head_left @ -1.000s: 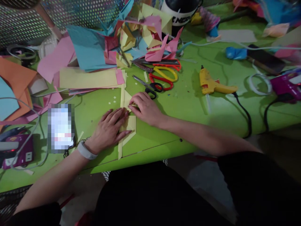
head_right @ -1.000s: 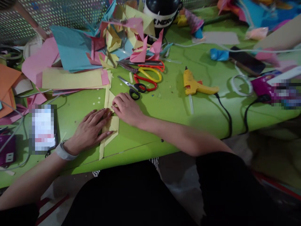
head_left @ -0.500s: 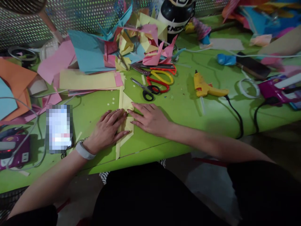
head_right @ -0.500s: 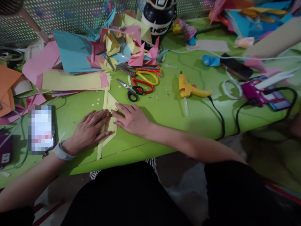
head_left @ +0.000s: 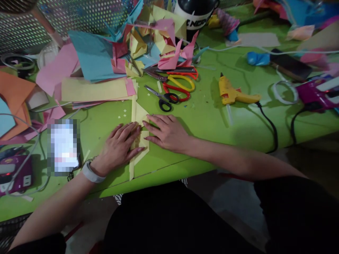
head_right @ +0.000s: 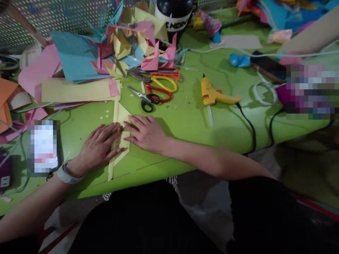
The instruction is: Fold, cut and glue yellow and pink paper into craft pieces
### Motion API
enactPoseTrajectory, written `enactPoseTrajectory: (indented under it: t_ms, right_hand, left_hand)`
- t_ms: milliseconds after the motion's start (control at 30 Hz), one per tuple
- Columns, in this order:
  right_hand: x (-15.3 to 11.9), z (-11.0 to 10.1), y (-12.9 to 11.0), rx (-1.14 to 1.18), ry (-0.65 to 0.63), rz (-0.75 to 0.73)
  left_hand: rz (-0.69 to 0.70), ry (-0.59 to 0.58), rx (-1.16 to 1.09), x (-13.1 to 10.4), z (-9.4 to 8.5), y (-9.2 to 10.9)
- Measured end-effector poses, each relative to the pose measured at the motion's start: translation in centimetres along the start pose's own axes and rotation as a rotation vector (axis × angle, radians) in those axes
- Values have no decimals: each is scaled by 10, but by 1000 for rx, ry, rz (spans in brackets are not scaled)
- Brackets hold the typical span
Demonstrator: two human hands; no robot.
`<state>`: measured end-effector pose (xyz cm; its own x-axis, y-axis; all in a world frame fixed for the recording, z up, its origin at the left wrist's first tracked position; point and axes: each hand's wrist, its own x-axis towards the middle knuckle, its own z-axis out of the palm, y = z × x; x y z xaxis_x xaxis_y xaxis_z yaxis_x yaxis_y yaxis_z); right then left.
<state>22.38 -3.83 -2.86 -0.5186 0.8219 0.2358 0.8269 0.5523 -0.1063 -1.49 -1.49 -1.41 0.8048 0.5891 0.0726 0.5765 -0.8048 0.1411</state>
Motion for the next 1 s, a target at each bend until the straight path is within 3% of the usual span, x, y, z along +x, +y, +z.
enactPoseTrajectory:
  t_ms: [767,900,1000]
  right_hand:
    - [-2,-1,0,-40,-35,33]
    - [4,-20,6,49,-6,107]
    - [28,-44,12,249,-125,329]
  left_hand:
    - [-19,33,37,4,0,5]
    - [-21,30,42,4,1,6]
    - [-17,17,37,4,0,6]
